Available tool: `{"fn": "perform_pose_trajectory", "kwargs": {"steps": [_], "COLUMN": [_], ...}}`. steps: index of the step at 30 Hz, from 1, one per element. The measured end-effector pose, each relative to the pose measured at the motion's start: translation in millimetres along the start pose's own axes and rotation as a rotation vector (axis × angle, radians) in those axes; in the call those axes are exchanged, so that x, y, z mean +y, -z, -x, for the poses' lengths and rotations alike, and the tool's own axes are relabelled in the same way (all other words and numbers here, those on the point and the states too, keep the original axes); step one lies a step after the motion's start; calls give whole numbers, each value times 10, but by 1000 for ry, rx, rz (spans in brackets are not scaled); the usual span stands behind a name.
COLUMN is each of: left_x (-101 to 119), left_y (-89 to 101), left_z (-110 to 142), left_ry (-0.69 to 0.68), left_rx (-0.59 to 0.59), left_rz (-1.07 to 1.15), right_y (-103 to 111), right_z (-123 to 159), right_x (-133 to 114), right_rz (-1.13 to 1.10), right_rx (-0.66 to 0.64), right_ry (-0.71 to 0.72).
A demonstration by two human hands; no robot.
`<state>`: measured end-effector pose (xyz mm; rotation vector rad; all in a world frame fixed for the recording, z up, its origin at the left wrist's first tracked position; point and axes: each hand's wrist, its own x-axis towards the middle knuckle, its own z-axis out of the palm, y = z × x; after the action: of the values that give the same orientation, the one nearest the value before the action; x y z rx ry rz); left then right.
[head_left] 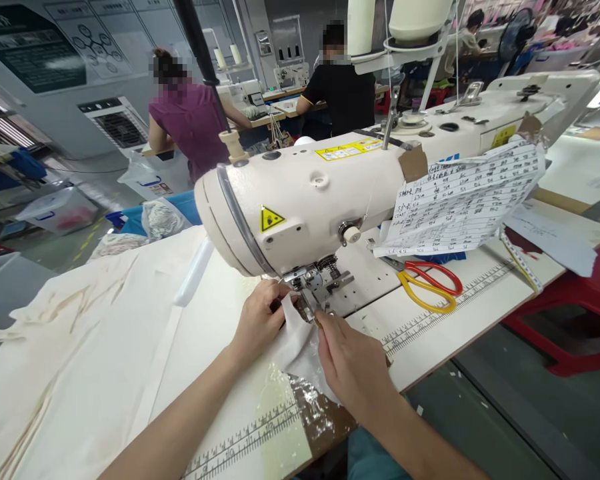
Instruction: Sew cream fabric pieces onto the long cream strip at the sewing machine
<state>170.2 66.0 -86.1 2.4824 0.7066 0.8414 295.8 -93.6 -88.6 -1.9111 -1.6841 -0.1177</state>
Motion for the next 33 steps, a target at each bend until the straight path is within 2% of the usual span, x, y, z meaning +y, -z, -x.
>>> {"fn": "perform_pose_trajectory", "kwargs": {"steps": [5,9,12,15,19,22,26,29,33], "left_x": [4,40,103,211,372,422,388,356,361], "left_y": [-11,77,170,179,52,-12,35,91,86], "left_z": [-7,-20,-5,60,192,275,327,337,357], "left_ry": [-274,-372,-396,-394,-264,-210,-252,-260,-262], "left_rx": [42,-91,-196,-233,-181,-155,-201,-237,-231], "left_rz": [-155,-208,-222,-292,-393,-419,-386,-371,-389], "right_y": [-12,51,153,251,346,390,386,371,398], "right_z": [-3,122,384,707,946,944,901,894,855], "right_x": [-29,-49,-47,-17,40,64,82,94,88], "right_rz": [46,70,-61,-252,-279,-247,-179,-123,-74], "right_rx": [-7,17,16,-76,-145,-135,-76,-83,-54], "right_ry": [4,-9,-14,-47,-139,-84,-4,26,66]}}
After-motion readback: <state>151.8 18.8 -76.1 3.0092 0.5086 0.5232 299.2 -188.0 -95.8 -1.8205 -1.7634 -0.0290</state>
